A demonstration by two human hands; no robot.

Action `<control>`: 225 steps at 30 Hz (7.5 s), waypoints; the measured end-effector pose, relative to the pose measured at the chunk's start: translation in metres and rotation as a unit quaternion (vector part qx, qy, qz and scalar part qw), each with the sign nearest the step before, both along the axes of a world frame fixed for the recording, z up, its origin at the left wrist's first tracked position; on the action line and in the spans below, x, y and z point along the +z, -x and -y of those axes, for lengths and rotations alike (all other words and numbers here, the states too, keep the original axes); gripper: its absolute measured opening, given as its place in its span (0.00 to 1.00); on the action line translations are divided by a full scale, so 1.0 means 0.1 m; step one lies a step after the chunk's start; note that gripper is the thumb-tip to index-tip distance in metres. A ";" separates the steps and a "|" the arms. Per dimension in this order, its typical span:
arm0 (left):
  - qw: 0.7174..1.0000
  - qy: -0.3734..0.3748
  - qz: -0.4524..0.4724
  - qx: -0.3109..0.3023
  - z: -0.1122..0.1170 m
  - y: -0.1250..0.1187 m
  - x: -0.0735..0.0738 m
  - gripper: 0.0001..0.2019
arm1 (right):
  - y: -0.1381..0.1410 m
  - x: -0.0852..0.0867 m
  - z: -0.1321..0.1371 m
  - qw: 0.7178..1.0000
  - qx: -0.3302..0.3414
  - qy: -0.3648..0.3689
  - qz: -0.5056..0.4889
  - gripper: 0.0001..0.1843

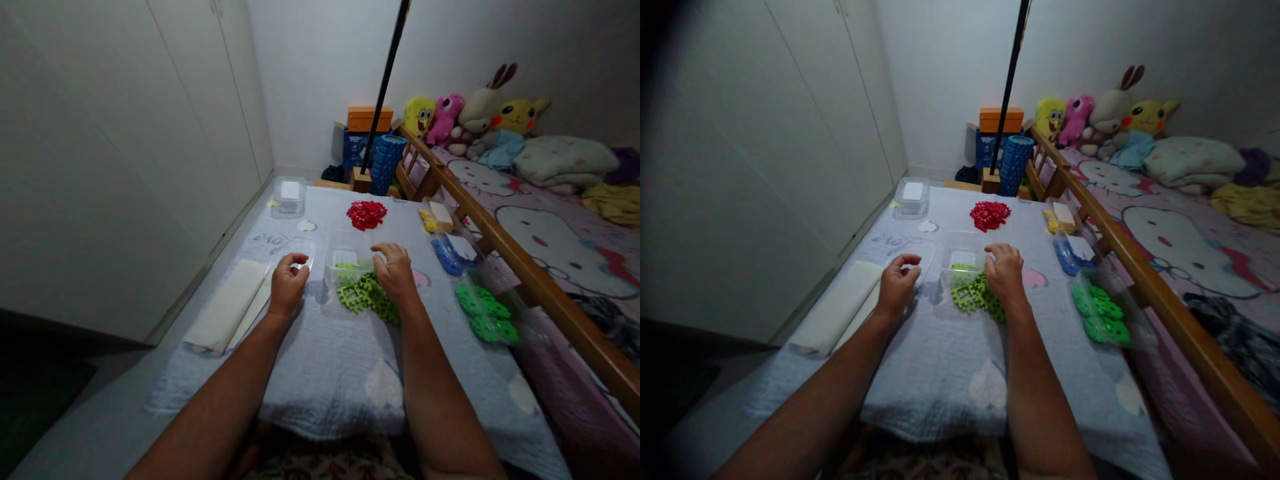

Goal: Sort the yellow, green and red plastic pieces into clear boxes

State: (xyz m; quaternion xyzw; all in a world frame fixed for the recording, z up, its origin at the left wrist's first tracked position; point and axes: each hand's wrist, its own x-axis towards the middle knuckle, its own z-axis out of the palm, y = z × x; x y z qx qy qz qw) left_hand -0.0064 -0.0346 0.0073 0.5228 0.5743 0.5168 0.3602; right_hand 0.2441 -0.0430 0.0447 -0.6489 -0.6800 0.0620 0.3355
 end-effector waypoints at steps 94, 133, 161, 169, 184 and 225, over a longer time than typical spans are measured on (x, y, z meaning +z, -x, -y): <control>0.991 -0.040 -0.071 -0.107 0.08 0.07 0.03 0.15 | 0.51 -0.18 0.39 0.992 0.114 -0.060 -0.007 0.05; 0.990 -0.030 -0.080 -0.111 0.10 0.06 0.08 0.15 | 0.37 -0.19 0.39 0.990 0.104 -0.055 0.079 0.12; 0.992 -0.020 -0.081 -0.097 0.12 0.05 0.10 0.15 | 0.14 -0.28 0.40 0.985 0.064 0.053 0.151 0.07; 0.991 -0.028 -0.084 -0.102 0.11 0.06 0.08 0.15 | 0.23 -0.26 0.40 0.979 0.068 0.091 0.171 0.05; 0.991 -0.030 -0.083 -0.104 0.11 0.05 0.09 0.15 | -0.02 -0.05 0.31 0.981 0.050 -0.038 -0.182 0.05; 0.990 -0.032 -0.077 -0.113 0.12 0.04 0.07 0.15 | -0.22 -0.27 0.16 0.964 -0.161 0.159 0.143 0.17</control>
